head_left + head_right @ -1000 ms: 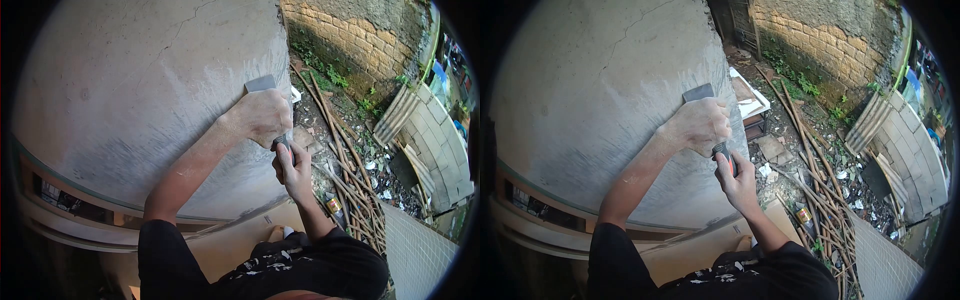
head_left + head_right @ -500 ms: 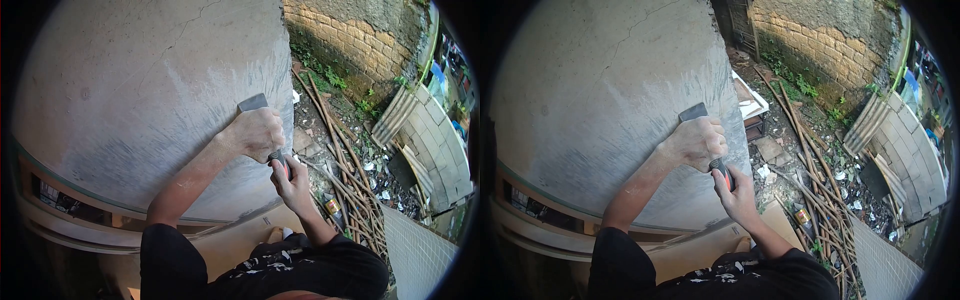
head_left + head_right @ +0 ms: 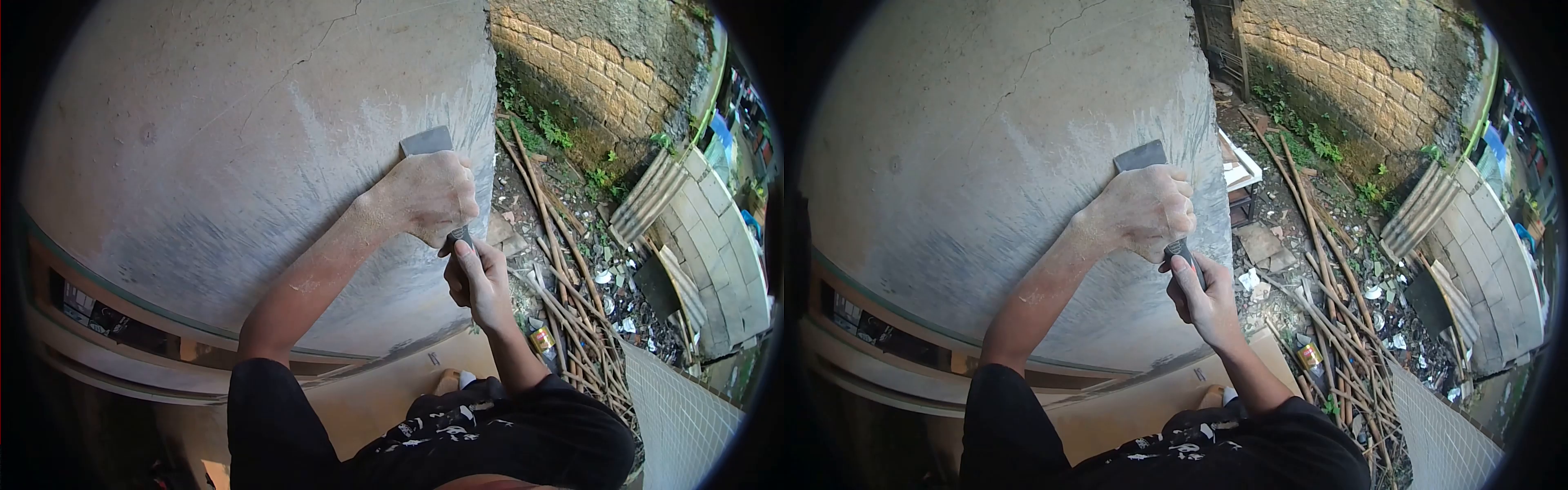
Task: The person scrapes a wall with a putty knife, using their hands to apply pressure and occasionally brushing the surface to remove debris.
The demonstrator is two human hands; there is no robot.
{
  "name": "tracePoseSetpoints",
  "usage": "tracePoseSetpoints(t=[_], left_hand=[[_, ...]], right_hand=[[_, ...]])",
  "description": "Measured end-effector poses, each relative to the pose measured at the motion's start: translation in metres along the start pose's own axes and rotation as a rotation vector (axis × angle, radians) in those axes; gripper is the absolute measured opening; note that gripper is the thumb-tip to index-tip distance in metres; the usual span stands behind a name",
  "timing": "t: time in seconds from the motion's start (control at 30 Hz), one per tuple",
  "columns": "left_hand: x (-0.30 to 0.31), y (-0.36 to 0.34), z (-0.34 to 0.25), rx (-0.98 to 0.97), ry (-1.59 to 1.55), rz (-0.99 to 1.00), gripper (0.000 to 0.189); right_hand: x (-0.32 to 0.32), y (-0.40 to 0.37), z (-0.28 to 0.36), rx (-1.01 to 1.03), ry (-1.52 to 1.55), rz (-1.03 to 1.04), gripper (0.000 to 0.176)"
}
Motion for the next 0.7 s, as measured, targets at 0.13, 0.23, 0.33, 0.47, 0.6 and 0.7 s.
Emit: tracePoseSetpoints(t=[0.13,0.23,0.33,0.47,0.6,0.7], left_hand=[[-0.013,0.002,-0.009,-0.012,-0.003,0.077,0.017],[-0.024,0.001,-0.016,-0.04,-0.024,0.153,0.018],[-0.028,0.0,-0.016,-0.025,-0.025,0.103,0.018],[-0.029,0.0,-0.017,-0.05,-0.027,0.086,0.017],[-0.027,0.001,-0.017,-0.054,0.003,0.056,0.017],[-0.021,0.001,-0.017,-0.061,-0.049,0.052,0.016]], right_hand=[[0.007,0.0,-0.012,-0.129,0.18,0.098,0.033],[0.009,-0.003,-0.027,-0.231,0.29,0.116,0.032],[0.008,-0.006,-0.026,-0.22,0.293,0.146,0.034],[0.009,-0.008,-0.028,-0.194,0.258,0.116,0.039],[0.007,-0.011,-0.024,-0.16,0.213,0.086,0.043],[0.006,-0.014,-0.02,-0.159,0.184,0.067,0.042]])
Point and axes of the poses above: each hand's wrist, its own y-axis towards the middle knuckle, its own x-axis out of the back of the hand, z = x × y, the point moved 6 cm from there along y, towards the middle knuckle, and after that the axes turned 7 degrees about -z, right-handed, at the moved point
